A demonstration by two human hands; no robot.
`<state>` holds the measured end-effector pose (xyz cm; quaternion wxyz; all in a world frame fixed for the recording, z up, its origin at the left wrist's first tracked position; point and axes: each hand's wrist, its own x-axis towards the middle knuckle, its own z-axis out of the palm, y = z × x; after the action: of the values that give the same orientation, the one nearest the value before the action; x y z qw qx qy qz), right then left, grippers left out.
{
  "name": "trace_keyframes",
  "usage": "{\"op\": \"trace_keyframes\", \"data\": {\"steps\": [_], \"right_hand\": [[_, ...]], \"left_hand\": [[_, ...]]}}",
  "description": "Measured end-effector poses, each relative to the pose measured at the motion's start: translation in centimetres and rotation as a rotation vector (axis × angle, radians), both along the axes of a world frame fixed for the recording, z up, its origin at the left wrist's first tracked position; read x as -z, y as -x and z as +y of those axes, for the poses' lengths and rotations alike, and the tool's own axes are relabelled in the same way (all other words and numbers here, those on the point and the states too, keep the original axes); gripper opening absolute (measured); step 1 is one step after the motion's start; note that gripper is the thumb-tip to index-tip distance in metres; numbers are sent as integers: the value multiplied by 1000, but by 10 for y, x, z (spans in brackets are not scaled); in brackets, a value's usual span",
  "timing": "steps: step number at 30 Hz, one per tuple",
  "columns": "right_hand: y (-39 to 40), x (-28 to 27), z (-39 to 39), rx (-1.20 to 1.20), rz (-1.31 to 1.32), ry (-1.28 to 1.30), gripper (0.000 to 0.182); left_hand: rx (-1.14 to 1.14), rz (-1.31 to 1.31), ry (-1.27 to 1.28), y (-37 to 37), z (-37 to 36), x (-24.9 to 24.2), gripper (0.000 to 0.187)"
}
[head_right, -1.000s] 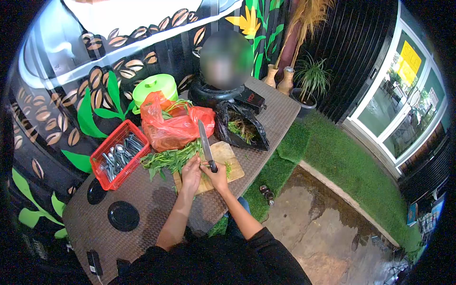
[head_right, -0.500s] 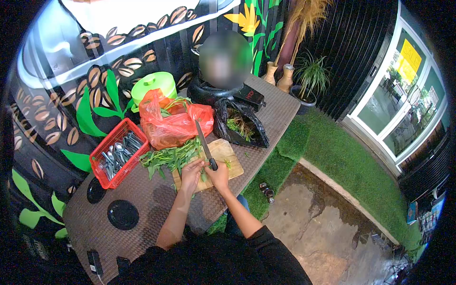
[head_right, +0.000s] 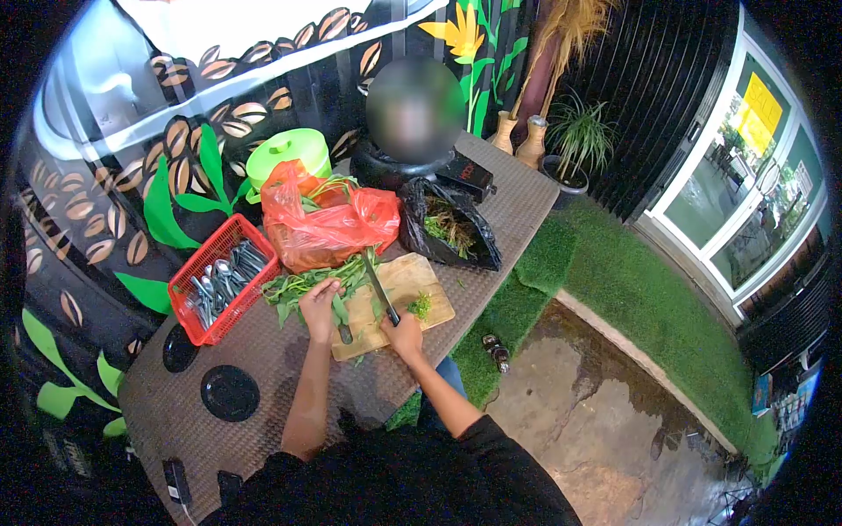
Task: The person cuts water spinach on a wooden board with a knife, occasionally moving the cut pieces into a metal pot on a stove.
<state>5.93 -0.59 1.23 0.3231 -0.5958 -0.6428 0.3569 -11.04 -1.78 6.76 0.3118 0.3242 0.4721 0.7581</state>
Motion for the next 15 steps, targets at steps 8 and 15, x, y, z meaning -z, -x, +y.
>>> {"op": "trace_keyframes", "data": {"steps": [8, 15], "right_hand": [[16, 0, -14, 33, -201, -35, 31], [16, -5, -13, -24, -320, -78, 26]], "left_hand": [[43, 43, 171, 12, -11, 30, 19], [84, 112, 159, 3, -17, 42, 20]]}}
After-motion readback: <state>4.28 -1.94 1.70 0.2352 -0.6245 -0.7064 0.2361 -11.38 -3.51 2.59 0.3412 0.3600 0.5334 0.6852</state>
